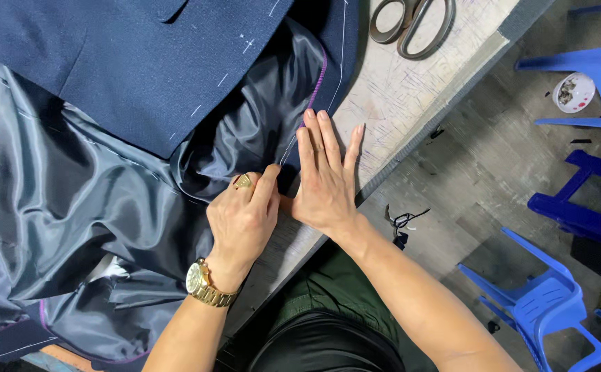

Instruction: The person uses a piece of chalk to mark a seam on a navy blue fabric while holding it in place by hand.

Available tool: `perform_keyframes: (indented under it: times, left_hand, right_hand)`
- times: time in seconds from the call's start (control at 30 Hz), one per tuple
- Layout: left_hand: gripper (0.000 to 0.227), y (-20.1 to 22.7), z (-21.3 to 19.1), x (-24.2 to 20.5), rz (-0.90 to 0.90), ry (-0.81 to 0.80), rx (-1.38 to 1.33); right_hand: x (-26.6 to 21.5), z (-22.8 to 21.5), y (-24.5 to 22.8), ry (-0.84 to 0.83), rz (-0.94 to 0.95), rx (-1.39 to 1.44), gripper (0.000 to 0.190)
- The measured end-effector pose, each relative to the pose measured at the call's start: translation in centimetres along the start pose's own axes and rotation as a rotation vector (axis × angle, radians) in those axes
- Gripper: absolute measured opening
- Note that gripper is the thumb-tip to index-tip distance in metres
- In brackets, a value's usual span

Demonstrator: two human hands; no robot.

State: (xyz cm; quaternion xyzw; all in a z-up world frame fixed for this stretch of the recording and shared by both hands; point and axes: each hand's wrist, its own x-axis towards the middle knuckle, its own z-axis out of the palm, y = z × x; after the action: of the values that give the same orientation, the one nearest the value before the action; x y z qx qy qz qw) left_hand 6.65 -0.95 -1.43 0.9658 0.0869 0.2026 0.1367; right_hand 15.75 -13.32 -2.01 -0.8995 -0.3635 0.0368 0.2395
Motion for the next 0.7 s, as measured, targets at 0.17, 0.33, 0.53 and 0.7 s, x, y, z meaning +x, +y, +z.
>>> perform_keyframes:
  times: [0.17, 0.33, 0.53, 0.7]
  left_hand:
    - [0.026, -0.1, 0.2, -0.2, -0.001, -0.010, 0.010]
    - [0.022, -0.3, -1.4, -0.7, -0.027, 0.003, 0.039]
    - [0.025, -0.4, -2.5, -1.8, -0.074, -0.053, -0.028]
    - [0.023, -0.4, -1.4, -1.2, -0.008, -0.006, -0.045]
  right_hand:
    - [-0.1, 0.2, 0.2, 0.005, -0.004, -0.004, 0.083]
    - [-0.1, 1.1, 0.5, 0.041, -0.018, 0.002, 0.096]
    - [-0.1, 1.0, 0.1, 0.036, -0.023, -0.028, 0.111]
    - [0.0, 0.2, -0.2, 0.015, -0.045, -0.059, 0.077]
